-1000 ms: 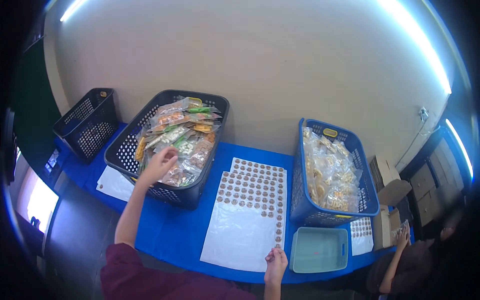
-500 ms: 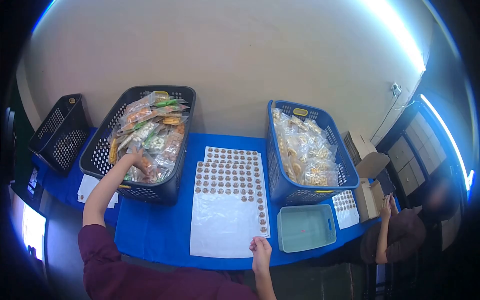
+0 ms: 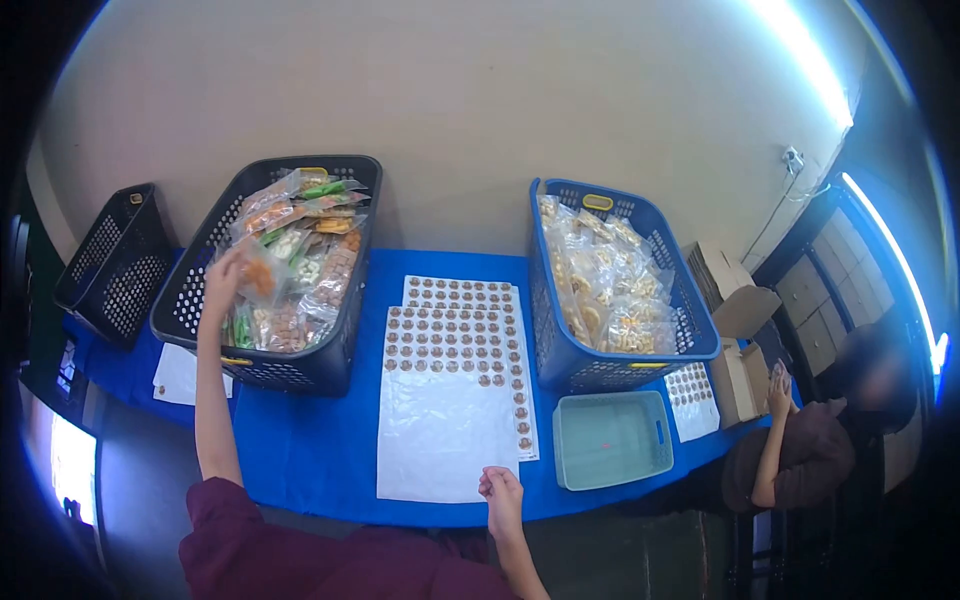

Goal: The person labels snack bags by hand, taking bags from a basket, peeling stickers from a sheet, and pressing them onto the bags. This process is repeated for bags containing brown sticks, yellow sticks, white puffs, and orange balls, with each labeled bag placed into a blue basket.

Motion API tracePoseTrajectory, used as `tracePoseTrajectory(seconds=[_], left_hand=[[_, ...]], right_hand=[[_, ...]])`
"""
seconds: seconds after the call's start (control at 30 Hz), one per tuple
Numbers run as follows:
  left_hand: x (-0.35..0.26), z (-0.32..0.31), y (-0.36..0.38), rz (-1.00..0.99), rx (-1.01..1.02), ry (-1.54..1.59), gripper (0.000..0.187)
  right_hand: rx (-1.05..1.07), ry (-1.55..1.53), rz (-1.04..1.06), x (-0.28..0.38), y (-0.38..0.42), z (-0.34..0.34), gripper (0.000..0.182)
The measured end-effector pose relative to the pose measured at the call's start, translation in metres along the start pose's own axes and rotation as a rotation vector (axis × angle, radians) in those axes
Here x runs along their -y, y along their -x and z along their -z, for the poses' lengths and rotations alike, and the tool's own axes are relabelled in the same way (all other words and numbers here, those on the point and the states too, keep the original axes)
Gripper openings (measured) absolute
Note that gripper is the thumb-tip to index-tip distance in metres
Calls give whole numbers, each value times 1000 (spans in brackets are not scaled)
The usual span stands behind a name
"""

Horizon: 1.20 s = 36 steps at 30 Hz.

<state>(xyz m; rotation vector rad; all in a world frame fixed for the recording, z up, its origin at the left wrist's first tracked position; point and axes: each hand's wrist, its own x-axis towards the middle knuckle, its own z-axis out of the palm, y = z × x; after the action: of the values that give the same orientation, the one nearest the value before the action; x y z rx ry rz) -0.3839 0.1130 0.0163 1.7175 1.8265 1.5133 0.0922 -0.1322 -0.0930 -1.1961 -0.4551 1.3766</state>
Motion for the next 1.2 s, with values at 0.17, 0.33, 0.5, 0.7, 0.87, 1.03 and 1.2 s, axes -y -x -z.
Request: tracePoseTrajectory(seconds=[0.17, 0.33, 0.5, 0.7, 0.87, 1.03, 1.2], left_hand=[[-106, -10, 74, 195, -221, 984, 37], [-135, -78, 154, 47, 524, 516, 34], [-154, -140, 242, 539, 1038, 972, 36], [-166, -149, 299, 610, 1011, 970, 38], [-166, -142, 297, 573, 841, 912, 30], [-170, -146, 296, 656, 745, 937, 21], [-155, -145, 293, 708, 718, 814, 17]], right_hand=[[-66, 13, 10, -3, 4, 22, 8], [-11, 120, -29, -5, 13, 16, 11], [340, 161, -135, -7, 21, -13, 30], [214, -99, 84, 14, 12, -31, 25], [148, -31, 171, 23, 12, -33, 24], [162, 35, 186, 21, 16, -48, 22], [218, 93, 153, 12, 10, -53, 23]])
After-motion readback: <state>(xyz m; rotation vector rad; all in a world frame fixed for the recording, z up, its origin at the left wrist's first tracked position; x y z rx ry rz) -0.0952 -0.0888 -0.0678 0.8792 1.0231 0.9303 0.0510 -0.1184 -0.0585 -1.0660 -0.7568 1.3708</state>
